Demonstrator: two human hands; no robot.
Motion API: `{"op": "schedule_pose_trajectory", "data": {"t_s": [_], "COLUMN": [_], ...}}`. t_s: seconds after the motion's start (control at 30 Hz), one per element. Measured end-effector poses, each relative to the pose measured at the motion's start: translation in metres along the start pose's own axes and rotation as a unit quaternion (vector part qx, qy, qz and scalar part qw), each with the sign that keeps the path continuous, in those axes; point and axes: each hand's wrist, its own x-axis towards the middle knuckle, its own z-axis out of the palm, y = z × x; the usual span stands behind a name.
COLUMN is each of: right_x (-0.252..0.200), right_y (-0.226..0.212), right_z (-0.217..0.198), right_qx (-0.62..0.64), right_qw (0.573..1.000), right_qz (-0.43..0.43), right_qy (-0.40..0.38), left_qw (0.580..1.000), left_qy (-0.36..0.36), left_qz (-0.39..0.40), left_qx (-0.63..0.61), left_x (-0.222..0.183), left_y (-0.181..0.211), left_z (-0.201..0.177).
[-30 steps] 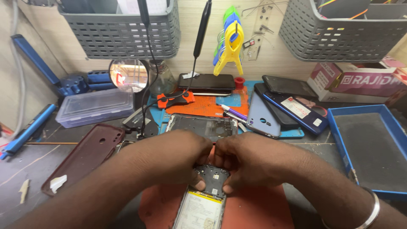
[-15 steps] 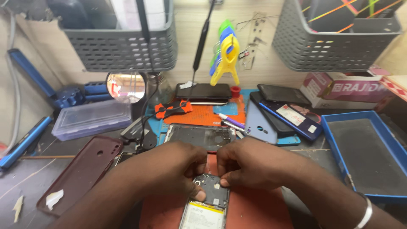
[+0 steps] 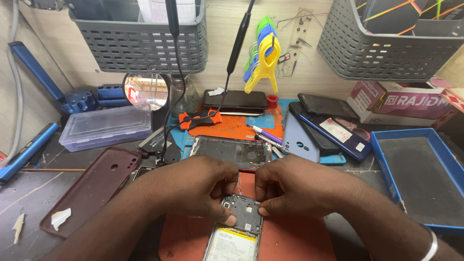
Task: The person assembles a smartphone by connecting a ribbon cable to the motherboard and placing the battery into the chassis. They then use a screwdriver to secure a metal bracket over the motherboard components.
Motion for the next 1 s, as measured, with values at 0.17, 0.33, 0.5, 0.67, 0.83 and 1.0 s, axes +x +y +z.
{"op": "schedule_pose_trajectory", "data": {"t_s": [0.17,0.33,0.5,0.67,0.83,1.0], "right_x": [0.000,-0.004,-0.005,-0.005,-0.006,-0.008], "right_y": [-0.001,0.004,-0.003,-0.009,-0.009,-0.004], "right_z": [0.002,-0.001,0.002,0.002,0.005,0.003], "right_qx": [0.001,0.007,-0.001,-0.004,-0.026,-0.008], "right_qw": [1.000,0.999,0.999,1.000,0.999,0.999], "right_qz": [0.018,-0.041,-0.035,0.003,-0.002,-0.040], "right_qy": [0.001,0.005,0.017,0.018,0.033,0.017], "left_qw": [1.000,1.000,0.999,0.999,0.998,0.997], "left_qy": [0.011,0.009,0.019,0.031,0.038,0.034], "left_qz": [0.013,-0.005,0.008,0.036,0.021,-0.008], "left_qx": [0.012,0.018,0.031,0.025,0.050,0.063], "left_x": [0.005,0.004,0.002,0.002,0.001,0.001], "left_y": [-0.002,0.003,0.002,-0.003,0.000,0.009], "left_z": [0.004,0.004,0.003,0.005,0.006,0.005]}}
